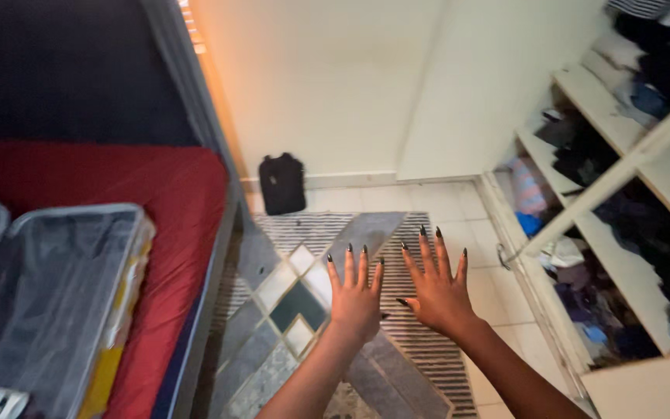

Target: The person packs a suitcase by retrieving folded clothes from a closet and placing them into an open suitcase on a bed. They handle various items including a patterned cloth, black shirts, a white sweater, and a plaid shirt, arranging them inside the luggage.

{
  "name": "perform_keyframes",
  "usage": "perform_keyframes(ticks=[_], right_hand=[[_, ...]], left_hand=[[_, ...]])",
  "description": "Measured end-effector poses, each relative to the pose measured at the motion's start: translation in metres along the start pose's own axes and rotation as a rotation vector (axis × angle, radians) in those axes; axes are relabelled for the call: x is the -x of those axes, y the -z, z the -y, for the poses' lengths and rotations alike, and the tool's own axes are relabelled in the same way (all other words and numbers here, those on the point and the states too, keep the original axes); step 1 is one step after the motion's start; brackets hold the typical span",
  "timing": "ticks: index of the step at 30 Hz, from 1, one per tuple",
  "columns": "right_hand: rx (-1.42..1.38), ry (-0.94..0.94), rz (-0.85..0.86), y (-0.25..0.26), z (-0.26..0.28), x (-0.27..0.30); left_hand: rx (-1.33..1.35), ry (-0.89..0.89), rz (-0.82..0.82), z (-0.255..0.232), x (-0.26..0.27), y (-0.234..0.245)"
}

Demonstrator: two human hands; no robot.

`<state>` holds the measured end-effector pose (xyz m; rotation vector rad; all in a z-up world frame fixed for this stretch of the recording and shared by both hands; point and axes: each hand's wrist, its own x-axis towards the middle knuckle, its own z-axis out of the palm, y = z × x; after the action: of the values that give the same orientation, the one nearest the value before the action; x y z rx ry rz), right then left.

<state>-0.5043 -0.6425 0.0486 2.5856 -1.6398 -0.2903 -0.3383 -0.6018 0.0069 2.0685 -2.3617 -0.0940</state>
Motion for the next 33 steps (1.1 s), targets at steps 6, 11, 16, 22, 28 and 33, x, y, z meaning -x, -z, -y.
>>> perform_keyframes(ticks=[6, 11, 16, 22, 28, 33], right_hand=[[-0.050, -0.162, 0.066, -0.009, -0.058, -0.002], [-0.126, -0.278, 0.052, -0.026, -0.101, -0.016], [-0.114, -0.379, 0.046, -0.041, -0.146, -0.053], [-0.141, -0.516, 0.027, -0.024, -0.207, -0.115], [-0.161, -0.644, -0.016, -0.008, -0.262, -0.176], [-0.224, -0.704, 0.025, -0.005, -0.292, -0.207]], left_hand=[[-0.033, -0.190, 0.037, -0.049, -0.068, -0.016], [-0.016, -0.314, 0.064, -0.080, -0.133, -0.031], [-0.044, -0.462, -0.095, -0.101, -0.216, -0.049], [-0.063, -0.619, -0.184, -0.119, -0.319, -0.004], [-0.058, -0.729, -0.298, -0.132, -0.409, 0.031], [-0.010, -0.787, -0.264, -0.149, -0.462, 0.035]])
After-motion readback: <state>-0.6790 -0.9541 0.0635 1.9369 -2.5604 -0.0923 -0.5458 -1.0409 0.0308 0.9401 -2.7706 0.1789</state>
